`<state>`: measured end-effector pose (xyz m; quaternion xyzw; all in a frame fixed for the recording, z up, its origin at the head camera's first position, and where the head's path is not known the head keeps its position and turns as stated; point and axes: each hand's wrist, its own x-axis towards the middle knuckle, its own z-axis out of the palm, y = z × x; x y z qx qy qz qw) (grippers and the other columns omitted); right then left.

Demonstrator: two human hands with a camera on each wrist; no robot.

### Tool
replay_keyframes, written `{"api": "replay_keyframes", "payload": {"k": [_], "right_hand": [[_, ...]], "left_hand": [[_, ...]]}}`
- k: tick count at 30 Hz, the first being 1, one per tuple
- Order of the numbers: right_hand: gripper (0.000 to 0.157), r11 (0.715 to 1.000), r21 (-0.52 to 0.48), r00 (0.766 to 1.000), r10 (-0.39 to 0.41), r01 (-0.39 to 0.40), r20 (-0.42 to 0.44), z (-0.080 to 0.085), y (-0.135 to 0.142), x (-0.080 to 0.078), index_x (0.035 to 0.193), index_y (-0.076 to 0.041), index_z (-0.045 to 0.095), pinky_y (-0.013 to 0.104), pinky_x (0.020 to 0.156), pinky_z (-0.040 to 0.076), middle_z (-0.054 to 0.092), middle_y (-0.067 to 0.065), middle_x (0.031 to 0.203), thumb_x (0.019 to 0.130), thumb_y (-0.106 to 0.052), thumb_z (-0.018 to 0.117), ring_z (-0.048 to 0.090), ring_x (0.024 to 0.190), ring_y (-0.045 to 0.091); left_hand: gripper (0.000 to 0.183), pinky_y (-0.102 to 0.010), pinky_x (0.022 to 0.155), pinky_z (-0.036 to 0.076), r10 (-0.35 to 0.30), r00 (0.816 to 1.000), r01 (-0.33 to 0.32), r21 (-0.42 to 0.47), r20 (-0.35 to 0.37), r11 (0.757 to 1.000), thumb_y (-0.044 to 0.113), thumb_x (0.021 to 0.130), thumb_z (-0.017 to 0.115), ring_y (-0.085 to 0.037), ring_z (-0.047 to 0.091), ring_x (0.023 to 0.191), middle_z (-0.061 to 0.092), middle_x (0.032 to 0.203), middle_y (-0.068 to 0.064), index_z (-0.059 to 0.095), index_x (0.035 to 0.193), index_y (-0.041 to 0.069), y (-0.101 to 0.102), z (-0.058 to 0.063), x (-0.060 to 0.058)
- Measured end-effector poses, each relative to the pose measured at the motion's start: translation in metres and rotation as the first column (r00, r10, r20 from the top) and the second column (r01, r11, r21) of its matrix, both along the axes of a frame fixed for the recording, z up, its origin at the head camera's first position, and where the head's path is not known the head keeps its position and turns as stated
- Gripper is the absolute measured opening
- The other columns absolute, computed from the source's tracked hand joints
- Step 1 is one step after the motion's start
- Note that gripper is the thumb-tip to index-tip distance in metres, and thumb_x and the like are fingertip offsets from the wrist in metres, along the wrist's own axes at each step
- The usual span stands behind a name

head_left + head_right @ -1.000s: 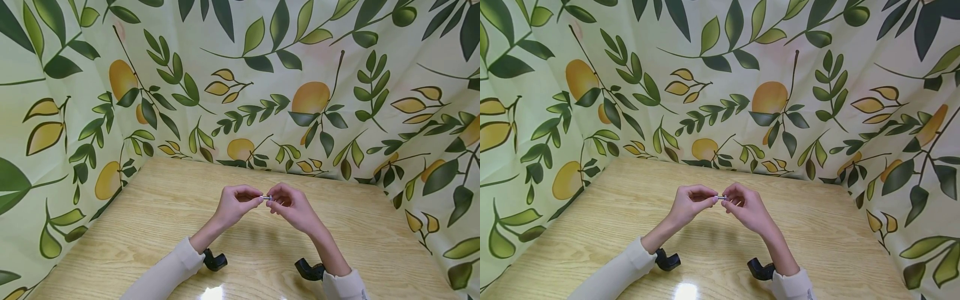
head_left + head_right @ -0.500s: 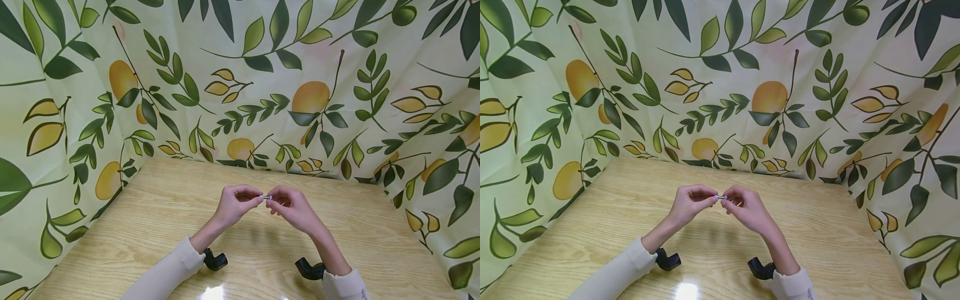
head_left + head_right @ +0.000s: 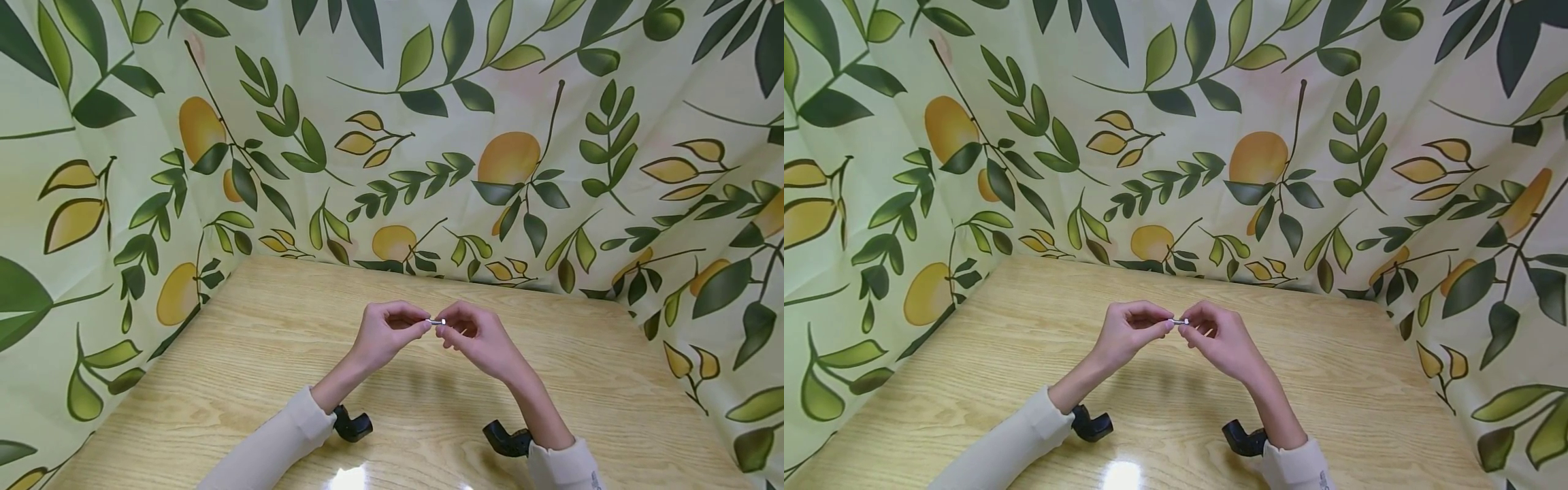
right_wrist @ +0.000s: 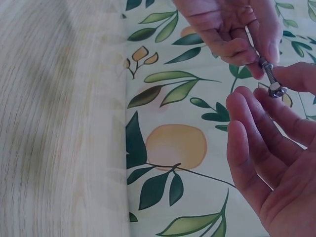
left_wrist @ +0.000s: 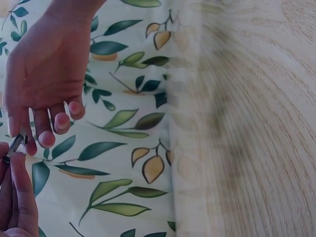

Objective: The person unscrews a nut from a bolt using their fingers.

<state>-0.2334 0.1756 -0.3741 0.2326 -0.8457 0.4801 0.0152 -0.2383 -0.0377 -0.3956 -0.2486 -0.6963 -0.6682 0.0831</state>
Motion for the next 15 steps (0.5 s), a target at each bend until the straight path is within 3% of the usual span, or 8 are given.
{"api": "replay_keyframes", "payload": {"k": [9, 15], "right_hand": [[0.01, 1.0, -0.026, 0.999, 0.013, -0.014, -0.048, 0.0006, 0.0003, 0.0007, 0.104, -0.01, 0.069, 0.028, 0.064, 0.058, 0.072, 0.01, 0.09, 0.096, -0.014, 0.073, 0.069, 0.071, 0.013], [0.013, 0.999, -0.041, 0.996, 0.009, -0.013, -0.094, 0.0011, -0.0001, 0.0013, 0.103, -0.01, 0.067, 0.027, 0.063, 0.057, 0.072, 0.007, 0.089, 0.093, -0.007, 0.075, 0.07, 0.072, 0.02]], "left_hand": [[0.014, -0.023, 0.069, 0.062, 0.003, 1.0, -0.003, 0.002, 0.006, 1.0, 0.005, 0.089, 0.079, -0.007, 0.072, 0.073, 0.078, 0.094, -0.019, 0.078, 0.099, -0.003, -0.0002, -0.0004, -0.0001], [0.014, -0.024, 0.069, 0.062, 0.002, 1.0, -0.002, 0.0, 0.004, 1.0, 0.006, 0.088, 0.08, -0.007, 0.073, 0.073, 0.078, 0.094, -0.02, 0.078, 0.099, -0.003, 0.0003, -0.0006, -0.0004]]}}
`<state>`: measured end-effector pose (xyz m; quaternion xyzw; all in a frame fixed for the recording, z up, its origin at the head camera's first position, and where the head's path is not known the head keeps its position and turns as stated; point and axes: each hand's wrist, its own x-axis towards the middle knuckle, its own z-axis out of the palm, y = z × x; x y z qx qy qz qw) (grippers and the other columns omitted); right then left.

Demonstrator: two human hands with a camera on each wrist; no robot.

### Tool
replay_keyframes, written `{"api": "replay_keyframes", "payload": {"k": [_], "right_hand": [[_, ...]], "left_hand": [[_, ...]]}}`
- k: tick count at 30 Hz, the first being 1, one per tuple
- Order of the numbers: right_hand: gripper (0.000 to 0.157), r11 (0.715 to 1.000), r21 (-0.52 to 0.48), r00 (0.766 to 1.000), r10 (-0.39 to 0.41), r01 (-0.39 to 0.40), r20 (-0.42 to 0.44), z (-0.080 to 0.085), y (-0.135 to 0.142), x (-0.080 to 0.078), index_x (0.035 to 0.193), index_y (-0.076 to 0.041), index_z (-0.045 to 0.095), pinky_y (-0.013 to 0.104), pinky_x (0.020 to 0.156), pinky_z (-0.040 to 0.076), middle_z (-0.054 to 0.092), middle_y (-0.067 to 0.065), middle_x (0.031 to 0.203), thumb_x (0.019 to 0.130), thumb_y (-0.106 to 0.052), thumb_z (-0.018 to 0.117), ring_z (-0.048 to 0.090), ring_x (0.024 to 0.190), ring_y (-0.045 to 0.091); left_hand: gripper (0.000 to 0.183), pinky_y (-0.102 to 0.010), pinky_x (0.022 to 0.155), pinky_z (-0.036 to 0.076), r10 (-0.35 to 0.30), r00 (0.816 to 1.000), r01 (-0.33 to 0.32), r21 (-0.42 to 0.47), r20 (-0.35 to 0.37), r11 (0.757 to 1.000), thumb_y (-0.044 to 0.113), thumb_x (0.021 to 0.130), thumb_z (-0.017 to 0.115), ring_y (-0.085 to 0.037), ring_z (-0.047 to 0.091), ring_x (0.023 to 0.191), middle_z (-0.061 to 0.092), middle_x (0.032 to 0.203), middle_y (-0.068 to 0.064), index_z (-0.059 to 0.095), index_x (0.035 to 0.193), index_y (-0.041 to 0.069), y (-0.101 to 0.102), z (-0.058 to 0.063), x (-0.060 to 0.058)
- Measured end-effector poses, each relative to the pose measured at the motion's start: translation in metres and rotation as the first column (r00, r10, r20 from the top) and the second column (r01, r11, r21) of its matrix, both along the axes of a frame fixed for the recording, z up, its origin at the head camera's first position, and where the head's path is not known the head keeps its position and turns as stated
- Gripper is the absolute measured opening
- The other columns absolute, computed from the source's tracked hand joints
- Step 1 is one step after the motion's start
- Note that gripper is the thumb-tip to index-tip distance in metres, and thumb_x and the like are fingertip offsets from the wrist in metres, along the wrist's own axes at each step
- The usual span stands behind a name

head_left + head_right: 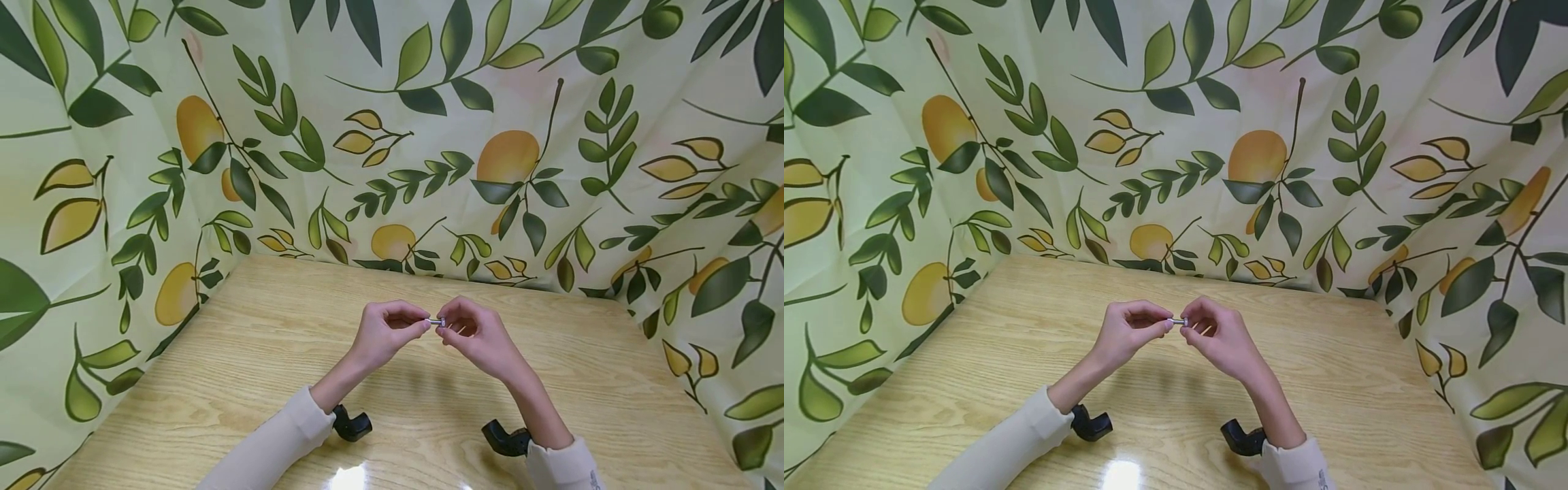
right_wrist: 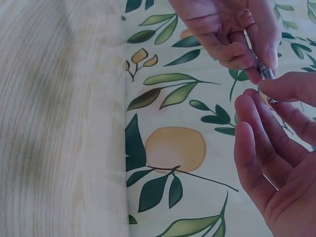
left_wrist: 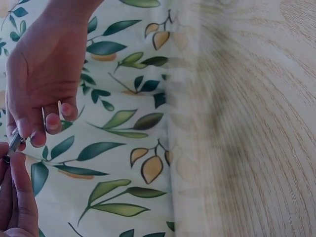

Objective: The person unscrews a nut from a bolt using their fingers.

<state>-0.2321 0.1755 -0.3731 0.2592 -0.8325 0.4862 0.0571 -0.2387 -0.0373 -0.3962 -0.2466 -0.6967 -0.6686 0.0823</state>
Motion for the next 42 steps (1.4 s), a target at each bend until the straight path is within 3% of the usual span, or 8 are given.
{"api": "replay_keyframes", "payload": {"k": [10, 20, 26, 30, 42], "right_hand": [[0.015, 1.0, 0.024, 0.997, -0.016, 0.015, 0.078, 0.0002, 0.0004, -0.0009, 0.107, -0.006, 0.07, 0.03, 0.066, 0.059, 0.073, 0.01, 0.093, 0.097, -0.018, 0.072, 0.07, 0.072, 0.013], [0.015, 1.0, -0.006, 1.0, -0.006, 0.006, 0.006, 0.0014, -0.0008, 0.0007, 0.103, -0.008, 0.067, 0.027, 0.061, 0.057, 0.073, 0.007, 0.089, 0.092, -0.004, 0.075, 0.07, 0.073, 0.02], [0.02, 1.0, 0.011, 0.999, -0.011, 0.01, 0.035, 0.0022, 0.0006, 0.001, 0.111, -0.007, 0.068, 0.028, 0.063, 0.058, 0.073, 0.008, 0.091, 0.093, -0.01, 0.076, 0.069, 0.073, 0.013], [0.013, 1.0, 0.021, 0.998, -0.018, 0.017, 0.052, 0.0015, 0.0009, 0.0006, 0.107, -0.009, 0.071, 0.029, 0.063, 0.058, 0.073, 0.011, 0.09, 0.096, -0.015, 0.074, 0.07, 0.07, 0.014], [0.016, 1.0, -0.002, 1.0, -0.012, 0.012, -0.006, -0.0002, 0.0009, -0.0007, 0.103, -0.01, 0.069, 0.028, 0.06, 0.057, 0.073, 0.006, 0.087, 0.09, -0.006, 0.078, 0.069, 0.071, 0.012]], "left_hand": [[0.013, -0.023, 0.068, 0.061, -0.007, 1.0, 0.007, 0.007, 0.009, 1.0, 0.005, 0.088, 0.079, -0.007, 0.072, 0.073, 0.078, 0.094, -0.019, 0.079, 0.099, -0.002, -0.0003, 0.0002, 0.0007], [0.014, -0.022, 0.069, 0.061, -0.002, 1.0, 0.002, 0.004, 0.009, 1.0, 0.005, 0.088, 0.079, -0.006, 0.072, 0.073, 0.078, 0.094, -0.02, 0.078, 0.1, -0.003, 0.0004, -0.0008, -0.0009], [0.014, -0.023, 0.069, 0.061, -0.001, 1.0, 0.001, 0.003, 0.007, 1.0, 0.006, 0.088, 0.079, -0.007, 0.072, 0.072, 0.078, 0.094, -0.02, 0.079, 0.1, -0.002, -0.0002, -0.0001, -0.0003], [0.013, -0.023, 0.068, 0.061, -0.003, 1.0, 0.003, 0.003, 0.001, 1.0, 0.006, 0.089, 0.079, -0.007, 0.072, 0.072, 0.078, 0.094, -0.019, 0.079, 0.099, -0.001, -0.0004, -0.0003, 0.0004], [0.014, -0.022, 0.069, 0.061, -0.007, 1.0, 0.007, 0.004, 0.007, 1.0, 0.004, 0.088, 0.079, -0.007, 0.071, 0.072, 0.077, 0.095, -0.022, 0.079, 0.1, -0.003, 0.0006, -0.0001, 0.0]]}}
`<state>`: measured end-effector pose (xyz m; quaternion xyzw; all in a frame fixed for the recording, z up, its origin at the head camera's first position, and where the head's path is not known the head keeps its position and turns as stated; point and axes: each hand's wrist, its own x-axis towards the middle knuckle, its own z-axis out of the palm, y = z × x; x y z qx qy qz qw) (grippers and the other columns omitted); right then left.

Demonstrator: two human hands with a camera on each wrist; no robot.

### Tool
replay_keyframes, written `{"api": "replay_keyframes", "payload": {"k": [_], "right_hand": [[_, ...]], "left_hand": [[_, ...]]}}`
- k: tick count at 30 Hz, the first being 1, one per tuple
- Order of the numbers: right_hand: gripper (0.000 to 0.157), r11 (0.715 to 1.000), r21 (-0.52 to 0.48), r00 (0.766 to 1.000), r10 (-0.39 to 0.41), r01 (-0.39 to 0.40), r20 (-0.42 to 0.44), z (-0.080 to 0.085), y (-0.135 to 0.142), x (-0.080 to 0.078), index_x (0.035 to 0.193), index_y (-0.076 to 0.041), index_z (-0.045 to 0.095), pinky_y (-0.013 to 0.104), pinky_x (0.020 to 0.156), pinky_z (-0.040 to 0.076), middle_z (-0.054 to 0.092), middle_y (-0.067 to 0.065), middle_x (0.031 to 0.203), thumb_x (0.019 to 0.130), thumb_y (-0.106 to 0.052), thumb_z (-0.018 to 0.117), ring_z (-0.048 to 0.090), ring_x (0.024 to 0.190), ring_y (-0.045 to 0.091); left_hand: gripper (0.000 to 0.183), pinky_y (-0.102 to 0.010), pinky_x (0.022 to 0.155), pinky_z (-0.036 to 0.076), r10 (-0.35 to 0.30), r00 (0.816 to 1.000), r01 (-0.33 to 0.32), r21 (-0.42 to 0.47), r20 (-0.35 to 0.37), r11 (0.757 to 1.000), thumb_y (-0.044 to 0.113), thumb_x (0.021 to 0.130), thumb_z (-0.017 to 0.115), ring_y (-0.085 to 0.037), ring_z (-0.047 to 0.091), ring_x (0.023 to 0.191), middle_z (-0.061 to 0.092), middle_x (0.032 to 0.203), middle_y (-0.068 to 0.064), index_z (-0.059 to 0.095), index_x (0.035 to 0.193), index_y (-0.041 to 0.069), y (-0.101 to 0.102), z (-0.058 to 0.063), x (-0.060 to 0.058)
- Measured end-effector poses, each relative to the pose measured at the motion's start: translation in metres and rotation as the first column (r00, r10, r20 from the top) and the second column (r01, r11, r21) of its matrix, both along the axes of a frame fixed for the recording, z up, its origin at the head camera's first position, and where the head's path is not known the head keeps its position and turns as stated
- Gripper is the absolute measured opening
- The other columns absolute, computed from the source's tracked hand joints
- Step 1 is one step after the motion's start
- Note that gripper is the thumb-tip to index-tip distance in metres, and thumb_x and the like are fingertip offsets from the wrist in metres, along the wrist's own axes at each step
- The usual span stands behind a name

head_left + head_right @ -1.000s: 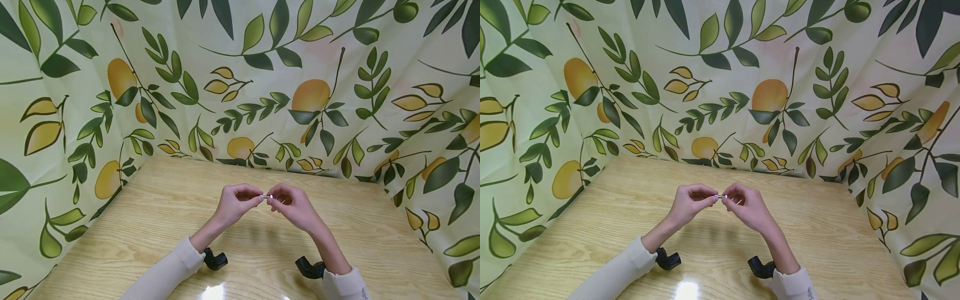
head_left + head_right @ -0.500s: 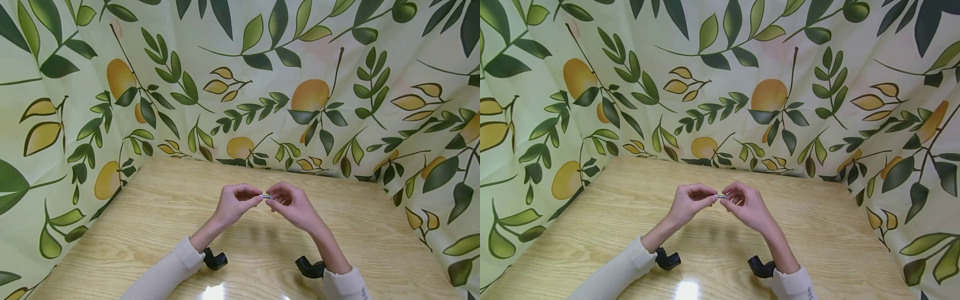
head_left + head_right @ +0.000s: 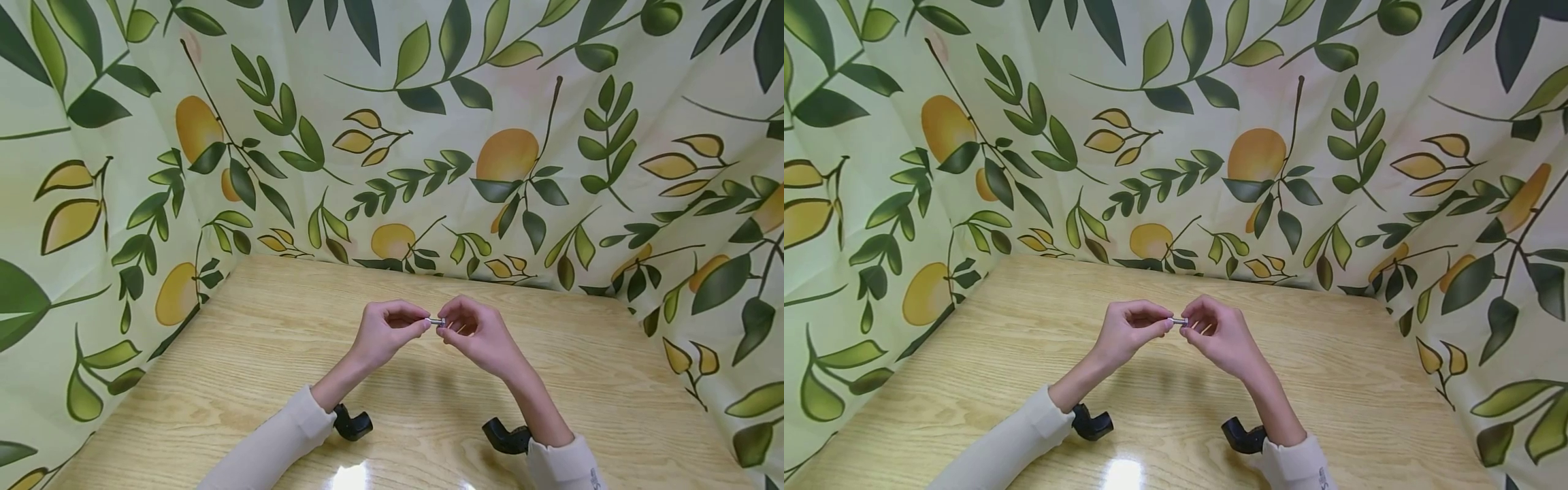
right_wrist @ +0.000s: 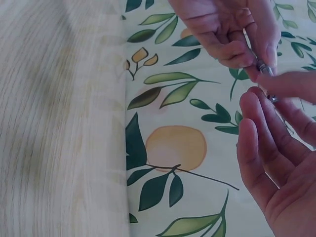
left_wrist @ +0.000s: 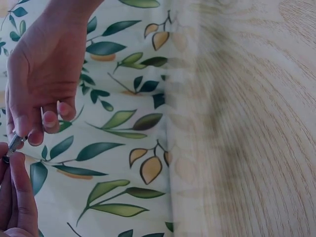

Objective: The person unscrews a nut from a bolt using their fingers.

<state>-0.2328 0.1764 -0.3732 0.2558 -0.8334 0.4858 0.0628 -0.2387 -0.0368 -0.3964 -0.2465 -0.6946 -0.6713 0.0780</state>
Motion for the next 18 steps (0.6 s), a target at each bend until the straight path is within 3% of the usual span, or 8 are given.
{"api": "replay_keyframes", "payload": {"k": [7, 18], "right_hand": [[0.016, 1.0, 0.026, 0.998, 0.009, -0.011, 0.067, 0.0, 0.0014, -0.0013, 0.106, -0.008, 0.072, 0.031, 0.062, 0.059, 0.073, 0.006, 0.086, 0.095, -0.018, 0.074, 0.069, 0.068, 0.014], [0.012, 1.0, 0.01, 1.0, 0.011, -0.011, 0.02, 0.002, 0.0, 0.0012, 0.102, -0.008, 0.069, 0.028, 0.061, 0.057, 0.073, 0.006, 0.088, 0.092, -0.006, 0.075, 0.071, 0.072, 0.023]], "left_hand": [[0.014, -0.022, 0.068, 0.06, -0.002, 1.0, 0.002, 0.002, -0.006, 1.0, 0.005, 0.089, 0.079, -0.007, 0.071, 0.072, 0.077, 0.094, -0.022, 0.078, 0.1, -0.003, 0.0002, -0.0006, -0.0004], [0.013, -0.022, 0.069, 0.061, -0.001, 1.0, 0.001, 0.001, -0.003, 1.0, 0.004, 0.088, 0.079, -0.006, 0.072, 0.073, 0.077, 0.095, -0.02, 0.079, 0.1, -0.002, 0.0006, -0.0002, 0.0001]]}}
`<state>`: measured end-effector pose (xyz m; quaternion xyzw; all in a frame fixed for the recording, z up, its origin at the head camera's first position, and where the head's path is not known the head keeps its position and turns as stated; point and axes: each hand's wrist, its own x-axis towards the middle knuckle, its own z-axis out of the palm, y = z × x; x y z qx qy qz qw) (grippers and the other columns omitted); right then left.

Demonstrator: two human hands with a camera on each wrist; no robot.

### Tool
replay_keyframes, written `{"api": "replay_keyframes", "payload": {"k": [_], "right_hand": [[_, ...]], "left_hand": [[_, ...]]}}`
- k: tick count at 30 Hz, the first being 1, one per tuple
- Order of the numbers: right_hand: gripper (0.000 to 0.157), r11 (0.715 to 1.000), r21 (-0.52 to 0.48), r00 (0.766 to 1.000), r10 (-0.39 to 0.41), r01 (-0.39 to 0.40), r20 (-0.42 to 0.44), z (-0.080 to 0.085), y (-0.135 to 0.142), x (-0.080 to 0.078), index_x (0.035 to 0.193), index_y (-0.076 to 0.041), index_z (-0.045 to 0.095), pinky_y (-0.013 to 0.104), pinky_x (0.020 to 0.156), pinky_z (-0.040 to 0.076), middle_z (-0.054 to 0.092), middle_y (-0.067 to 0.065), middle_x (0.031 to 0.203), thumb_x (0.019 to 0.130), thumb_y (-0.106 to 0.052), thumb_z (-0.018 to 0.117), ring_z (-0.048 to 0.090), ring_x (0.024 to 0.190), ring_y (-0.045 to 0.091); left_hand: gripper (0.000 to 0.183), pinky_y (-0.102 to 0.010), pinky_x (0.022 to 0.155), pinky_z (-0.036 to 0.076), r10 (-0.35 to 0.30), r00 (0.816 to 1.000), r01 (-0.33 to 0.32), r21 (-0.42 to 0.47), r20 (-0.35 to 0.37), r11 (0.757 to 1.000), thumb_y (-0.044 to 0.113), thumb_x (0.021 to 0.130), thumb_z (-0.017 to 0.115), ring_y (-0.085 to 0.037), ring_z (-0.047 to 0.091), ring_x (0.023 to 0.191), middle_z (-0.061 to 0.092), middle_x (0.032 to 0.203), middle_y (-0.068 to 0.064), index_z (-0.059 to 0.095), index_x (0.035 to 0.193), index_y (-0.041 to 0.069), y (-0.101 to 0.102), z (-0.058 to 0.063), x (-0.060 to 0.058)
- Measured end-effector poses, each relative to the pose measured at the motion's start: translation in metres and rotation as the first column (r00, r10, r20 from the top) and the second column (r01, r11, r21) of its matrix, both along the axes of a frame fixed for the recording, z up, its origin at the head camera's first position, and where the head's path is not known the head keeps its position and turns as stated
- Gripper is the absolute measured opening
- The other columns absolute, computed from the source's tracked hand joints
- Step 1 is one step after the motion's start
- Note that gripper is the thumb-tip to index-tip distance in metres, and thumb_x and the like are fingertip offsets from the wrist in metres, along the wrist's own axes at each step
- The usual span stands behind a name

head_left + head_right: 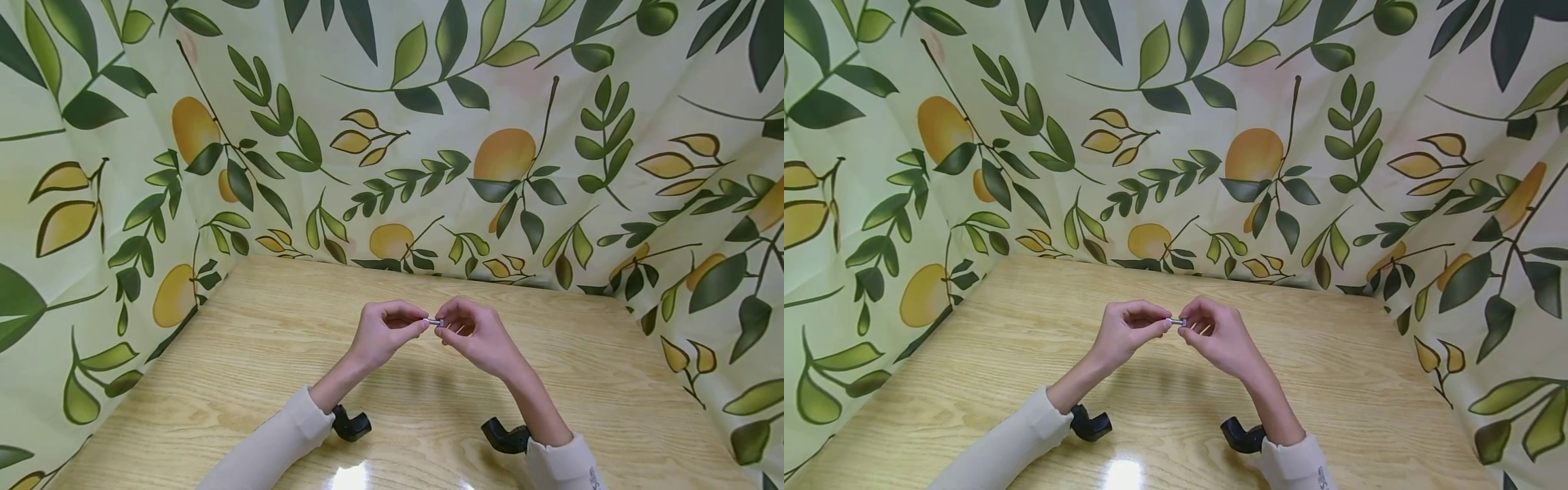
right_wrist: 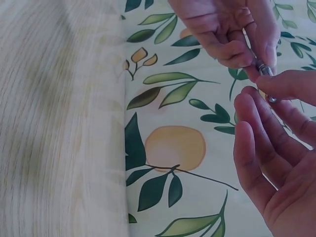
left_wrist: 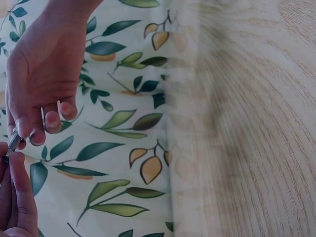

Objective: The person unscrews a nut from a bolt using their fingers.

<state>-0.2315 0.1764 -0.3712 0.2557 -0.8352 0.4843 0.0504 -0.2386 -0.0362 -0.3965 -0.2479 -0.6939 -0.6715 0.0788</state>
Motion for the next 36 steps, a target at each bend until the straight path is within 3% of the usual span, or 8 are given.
{"api": "replay_keyframes", "payload": {"k": [8, 20, 28, 36], "right_hand": [[0.014, 1.0, 0.014, 0.999, -0.007, 0.006, 0.033, 0.0005, 0.0013, -0.0001, 0.107, -0.009, 0.071, 0.031, 0.063, 0.059, 0.073, 0.01, 0.09, 0.094, -0.014, 0.074, 0.069, 0.07, 0.013], [0.014, 1.0, 0.002, 1.0, -0.014, 0.014, 0.001, -0.0002, 0.0002, 0.0001, 0.104, -0.01, 0.069, 0.028, 0.061, 0.058, 0.073, 0.006, 0.088, 0.092, -0.006, 0.076, 0.069, 0.07, 0.012], [0.016, 0.999, 0.03, 0.999, -0.015, 0.014, 0.035, 0.0005, 0.0011, -0.001, 0.107, -0.007, 0.072, 0.029, 0.062, 0.058, 0.073, 0.005, 0.088, 0.094, -0.017, 0.075, 0.07, 0.068, 0.013], [0.011, 0.999, 0.02, 1.0, -0.026, 0.026, 0.01, 0.0011, 0.0, 0.0006, 0.102, -0.008, 0.071, 0.028, 0.062, 0.058, 0.072, 0.005, 0.087, 0.092, -0.01, 0.076, 0.07, 0.069, 0.015]], "left_hand": [[0.013, -0.023, 0.068, 0.061, 0.002, 1.0, -0.002, -0.002, 0.011, 1.0, 0.006, 0.088, 0.079, -0.008, 0.071, 0.072, 0.078, 0.094, -0.019, 0.079, 0.1, 0.0, -0.0012, 0.0004, 0.0003], [0.012, -0.022, 0.067, 0.06, 0.009, 1.0, -0.009, -0.007, 0.016, 1.0, 0.006, 0.088, 0.079, -0.007, 0.071, 0.072, 0.078, 0.094, -0.018, 0.08, 0.099, 0.001, -0.0016, -0.0002, -0.0008], [0.018, -0.022, 0.068, 0.06, 0.006, 1.0, -0.006, -0.008, 0.015, 1.0, 0.006, 0.089, 0.078, -0.006, 0.071, 0.072, 0.078, 0.095, -0.019, 0.077, 0.103, -0.006, -0.0015, -0.0004, -0.0011], [0.014, -0.022, 0.068, 0.06, 0.006, 1.0, -0.006, -0.006, 0.023, 1.0, 0.006, 0.089, 0.078, -0.007, 0.071, 0.073, 0.078, 0.096, -0.018, 0.079, 0.101, -0.001, -0.0014, -0.0005, -0.0008]]}}
